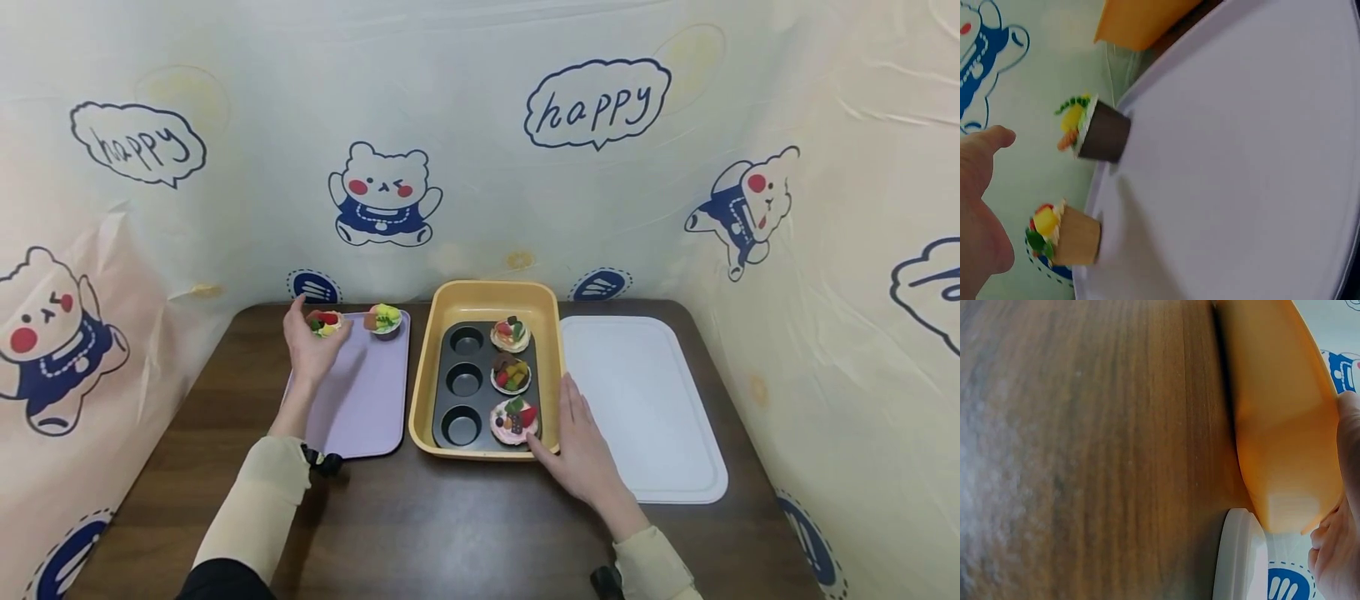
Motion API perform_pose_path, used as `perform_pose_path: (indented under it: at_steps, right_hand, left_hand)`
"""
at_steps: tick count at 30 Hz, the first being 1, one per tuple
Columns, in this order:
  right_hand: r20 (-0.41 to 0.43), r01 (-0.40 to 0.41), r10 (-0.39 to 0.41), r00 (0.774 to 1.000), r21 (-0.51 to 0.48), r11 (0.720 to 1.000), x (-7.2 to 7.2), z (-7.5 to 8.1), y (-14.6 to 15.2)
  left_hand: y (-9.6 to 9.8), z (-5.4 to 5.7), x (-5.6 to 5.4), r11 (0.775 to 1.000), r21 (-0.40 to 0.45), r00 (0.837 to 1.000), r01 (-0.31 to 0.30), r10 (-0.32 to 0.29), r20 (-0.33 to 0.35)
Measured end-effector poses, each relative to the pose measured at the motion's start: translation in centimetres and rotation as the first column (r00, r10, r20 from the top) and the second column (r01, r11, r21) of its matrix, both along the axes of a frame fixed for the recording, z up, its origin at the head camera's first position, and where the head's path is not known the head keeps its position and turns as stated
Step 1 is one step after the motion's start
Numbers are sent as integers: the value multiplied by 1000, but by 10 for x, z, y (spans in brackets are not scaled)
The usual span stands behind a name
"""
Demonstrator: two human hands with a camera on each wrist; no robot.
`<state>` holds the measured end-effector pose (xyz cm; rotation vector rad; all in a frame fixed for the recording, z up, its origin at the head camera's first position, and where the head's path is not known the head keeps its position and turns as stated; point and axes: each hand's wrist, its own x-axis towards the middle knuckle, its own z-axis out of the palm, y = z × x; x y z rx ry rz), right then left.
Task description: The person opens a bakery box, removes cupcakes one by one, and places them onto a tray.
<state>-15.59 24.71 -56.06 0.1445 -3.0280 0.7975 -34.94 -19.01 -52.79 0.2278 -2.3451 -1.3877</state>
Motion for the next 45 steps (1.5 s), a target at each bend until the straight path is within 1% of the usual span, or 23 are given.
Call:
perform_pose_path:
  at_steps: [3, 6, 8, 12, 15, 18, 21, 27, 29, 32, 35, 37, 39, 45]
  right_hand:
    - [0, 2, -2, 1000, 3, 1000, 0, 1, 0]
    - [2, 6, -6, 1000, 7, 1000, 0, 2, 0]
    - [3, 7, -7, 1000, 7, 1000, 0, 2, -1]
    - [7, 4, -4, 1000, 4, 1000, 0, 3, -1]
    - [6, 0, 0, 1000, 3, 1000, 0, 3, -1]
    - [0, -3, 3, 1000, 6, 1000, 0, 3, 0]
    - [-3, -4, 4, 1000, 6, 1000, 0, 2, 1]
    - [7, 0, 0, 1000, 4, 1000, 0, 1, 0]
    - [8, 0, 0, 1000, 2, 1000, 0, 1, 0]
    - [5, 1, -1, 1000, 1, 1000, 0, 2, -1]
    - [-1, 1, -1, 1000, 3, 1000, 0, 1, -1]
    - [-4, 1, -1, 1000, 1, 1000, 0, 0, -1]
    - [-5, 0, 0, 1000, 1, 1000, 0, 0, -1]
    - [-3, -1, 1, 1000, 5, 1000, 0, 0, -1]
  left_hand:
    - [15, 8, 4, 998, -48, 996, 49, -52, -72]
    - [29, 14, 6, 989, -96, 986, 109, -120, -115]
    - [38, 17, 9, 982, -120, 982, 147, -160, -103]
    - [55, 20, 15, 966, -143, 975, 213, -221, -38]
    - [66, 24, 19, 952, -143, 962, 270, -274, -7]
    - [79, 27, 21, 932, -142, 942, 332, -334, 10]
    - [92, 27, 23, 909, -146, 920, 390, -390, 31]
    - [120, 26, 27, 856, -166, 871, 489, -488, 55]
    - [128, 25, 28, 844, -173, 861, 508, -503, 75]
    - [137, 23, 27, 823, -177, 841, 540, -534, 87]
    - [143, 21, 26, 803, -169, 820, 572, -563, 104]
    - [146, 20, 26, 794, -153, 808, 589, -579, 109]
    - [148, 20, 25, 787, -138, 799, 601, -589, 122]
    - [156, 23, 25, 762, -153, 777, 630, -622, 102]
